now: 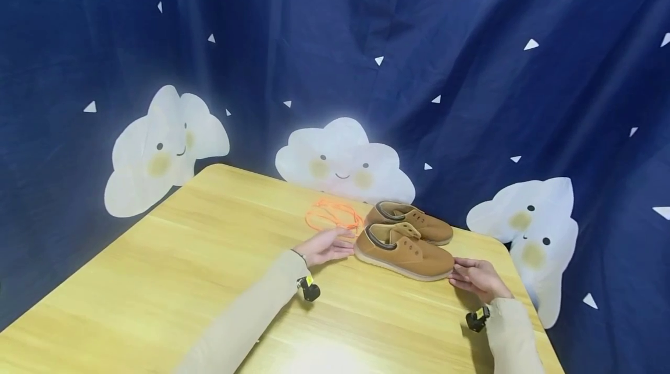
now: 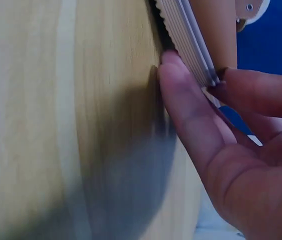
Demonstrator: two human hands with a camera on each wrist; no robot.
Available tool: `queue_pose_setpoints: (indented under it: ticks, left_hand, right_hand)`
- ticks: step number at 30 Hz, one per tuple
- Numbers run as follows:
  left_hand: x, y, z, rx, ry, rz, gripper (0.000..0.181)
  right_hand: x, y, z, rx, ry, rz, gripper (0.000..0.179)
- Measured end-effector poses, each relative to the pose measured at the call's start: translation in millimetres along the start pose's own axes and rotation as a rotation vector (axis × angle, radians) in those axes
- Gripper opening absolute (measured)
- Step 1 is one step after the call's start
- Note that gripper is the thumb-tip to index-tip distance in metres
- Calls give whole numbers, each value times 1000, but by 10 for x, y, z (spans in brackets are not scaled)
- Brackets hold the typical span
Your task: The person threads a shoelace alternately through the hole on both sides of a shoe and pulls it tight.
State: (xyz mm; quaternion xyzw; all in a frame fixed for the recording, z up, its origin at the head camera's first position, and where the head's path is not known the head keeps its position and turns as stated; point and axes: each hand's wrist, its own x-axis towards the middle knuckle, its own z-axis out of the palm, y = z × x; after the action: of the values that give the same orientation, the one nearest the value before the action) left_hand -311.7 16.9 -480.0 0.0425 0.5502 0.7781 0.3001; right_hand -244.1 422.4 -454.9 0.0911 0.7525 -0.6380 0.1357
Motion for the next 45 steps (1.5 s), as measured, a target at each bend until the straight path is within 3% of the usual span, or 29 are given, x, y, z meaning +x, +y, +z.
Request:
queue_pose_setpoints:
  ticks: [5, 11, 17, 21, 24, 28, 35, 45]
  left_hand:
    - [-101, 16, -143, 194, -22, -5, 49]
    - [-291, 96, -284, 393, -134, 16, 56]
    - [-460, 183, -308, 747, -221, 32, 83]
    - [-566, 205, -305, 971, -245, 87, 82]
    - [-631, 208, -326, 1100, -228, 131, 77]
    - [-716, 209, -392, 1171, -218, 163, 71]
    - [-899, 260, -567, 1158, -301, 214, 73]
    - [-1091, 312, -786, 1166, -298, 153, 86]
  right_hand:
    - [-36, -13, 78, -91, -51, -14, 54]
    - [-133, -50, 207, -206, -136, -41, 62]
    - [-251, -127, 392, -364, -268, -102, 70]
    - [-275, -166, 557, -498, -299, -185, 65]
    - [-285, -174, 655, -572, -299, -257, 58]
    - [-304, -172, 758, -637, -302, -320, 52]
    - [-338, -175, 931, -641, -353, -381, 48]
    - [-412, -244, 1157, -675, -366, -392, 52]
